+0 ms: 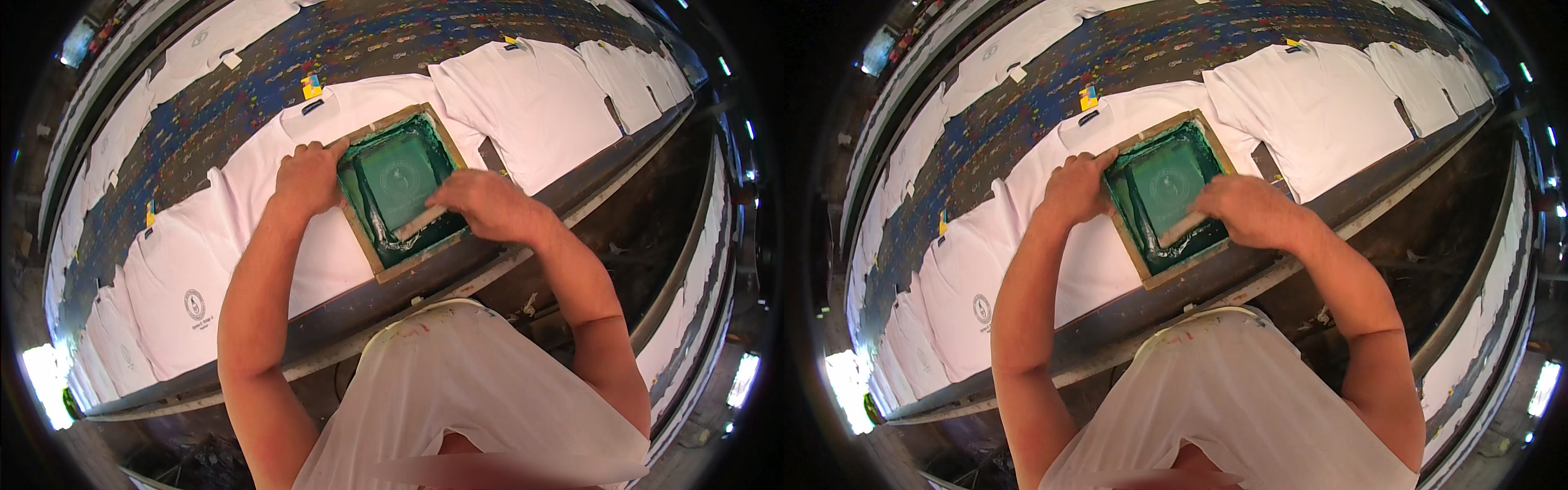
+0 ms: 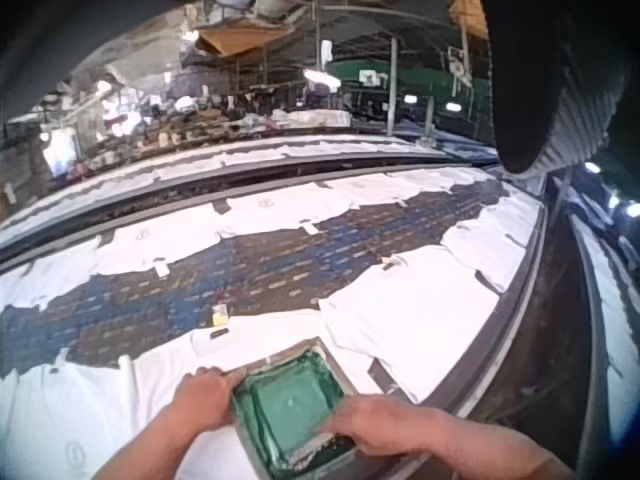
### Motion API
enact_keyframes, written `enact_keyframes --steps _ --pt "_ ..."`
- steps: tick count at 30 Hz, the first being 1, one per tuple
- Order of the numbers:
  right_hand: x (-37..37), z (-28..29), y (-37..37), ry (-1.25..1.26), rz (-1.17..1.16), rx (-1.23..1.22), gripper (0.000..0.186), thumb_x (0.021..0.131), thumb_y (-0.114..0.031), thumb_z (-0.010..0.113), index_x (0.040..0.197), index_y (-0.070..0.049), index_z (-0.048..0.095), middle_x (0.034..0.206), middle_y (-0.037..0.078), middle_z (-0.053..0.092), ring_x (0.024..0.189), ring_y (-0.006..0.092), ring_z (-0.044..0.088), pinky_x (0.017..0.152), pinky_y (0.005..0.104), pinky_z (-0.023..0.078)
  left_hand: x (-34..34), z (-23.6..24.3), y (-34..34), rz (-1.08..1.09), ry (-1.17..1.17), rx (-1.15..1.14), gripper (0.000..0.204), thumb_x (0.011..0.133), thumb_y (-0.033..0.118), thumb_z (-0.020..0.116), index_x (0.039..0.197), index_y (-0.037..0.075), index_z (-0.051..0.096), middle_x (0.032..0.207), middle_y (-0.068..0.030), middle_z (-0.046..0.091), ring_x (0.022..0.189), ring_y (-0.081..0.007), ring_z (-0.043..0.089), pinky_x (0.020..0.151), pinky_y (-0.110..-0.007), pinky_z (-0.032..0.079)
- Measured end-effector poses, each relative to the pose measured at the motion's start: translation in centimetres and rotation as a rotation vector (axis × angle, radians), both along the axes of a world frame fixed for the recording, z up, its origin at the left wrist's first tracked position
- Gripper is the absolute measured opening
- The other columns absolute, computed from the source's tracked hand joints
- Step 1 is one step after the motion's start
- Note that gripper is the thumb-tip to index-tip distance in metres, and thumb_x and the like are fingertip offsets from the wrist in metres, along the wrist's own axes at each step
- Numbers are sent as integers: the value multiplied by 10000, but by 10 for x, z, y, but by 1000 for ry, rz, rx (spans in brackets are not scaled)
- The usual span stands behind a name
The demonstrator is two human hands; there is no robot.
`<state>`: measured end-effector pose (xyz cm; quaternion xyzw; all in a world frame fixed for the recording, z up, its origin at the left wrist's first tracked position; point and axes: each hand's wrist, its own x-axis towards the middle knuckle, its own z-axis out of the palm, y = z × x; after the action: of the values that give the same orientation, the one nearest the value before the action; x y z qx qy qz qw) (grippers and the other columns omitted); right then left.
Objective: The person screen prints a logo onto white t-shirts using a squeegee and a screen printing frame. They repeatedly apply green ink to the screen and pull it across the fabric to transfer the design.
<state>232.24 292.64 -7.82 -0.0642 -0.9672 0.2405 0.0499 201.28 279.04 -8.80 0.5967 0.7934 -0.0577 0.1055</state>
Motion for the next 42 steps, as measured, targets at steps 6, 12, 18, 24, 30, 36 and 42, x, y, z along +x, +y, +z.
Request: enact_keyframes --steps 6,12,18,24,30,36,42 --pt "-47 -18 30 103 -67 33 353 949 71 706 1264 -47 811 1155 192 801 1144 420 755 1006 520 605 11 6 7 72 34 -66 1083 724 243 1076 1691 306 593 1415 -125 748 1336 -345 724 1082 -517 611" --pt "-91 -33 65 230 -73 143 380 945 60 701 1288 -59 810 1192 188 811 1170 421 748 1036 524 600 21 6 12 175 45 -81 1081 705 198 1077 1675 343 620 1439 -115 743 1344 -345 726 1102 -509 611" --pt "-78 -46 72 294 184 142 433 878 19 727 1289 -89 811 1142 162 804 1120 400 754 1029 509 589 17 0 8 252 -82 19 1157 595 15 1064 1646 285 665 1452 -122 746 1350 -377 725 1163 -474 608" --pt "-28 -68 43 413 284 209 355 880 -85 760 1233 -78 797 1063 118 779 1033 324 747 925 468 572 15 -10 4 263 -122 63 1182 589 -54 1045 1654 282 656 1503 -124 727 1376 -376 713 1205 -457 594" --pt "20 -72 10 428 288 225 343 949 -147 714 1273 -77 803 1067 87 753 1040 281 717 926 445 560 13 -11 4 256 -120 41 1149 637 -9 1037 1662 336 649 1560 -84 690 1429 -361 680 1209 -471 583" --pt "9 -55 39 312 404 38 304 926 -82 744 1220 -60 816 1091 141 805 1082 349 755 976 468 587 14 -9 7 251 -105 25 1145 646 -15 1032 1662 345 646 1552 -78 703 1414 -362 691 1196 -474 597" --pt "-77 -43 91 182 175 -90 427 902 7 717 1298 -112 824 1190 174 822 1153 427 738 1046 525 591 15 -8 6 290 -116 13 1152 622 -27 1039 1656 298 652 1552 -111 708 1418 -368 693 1202 -475 591"
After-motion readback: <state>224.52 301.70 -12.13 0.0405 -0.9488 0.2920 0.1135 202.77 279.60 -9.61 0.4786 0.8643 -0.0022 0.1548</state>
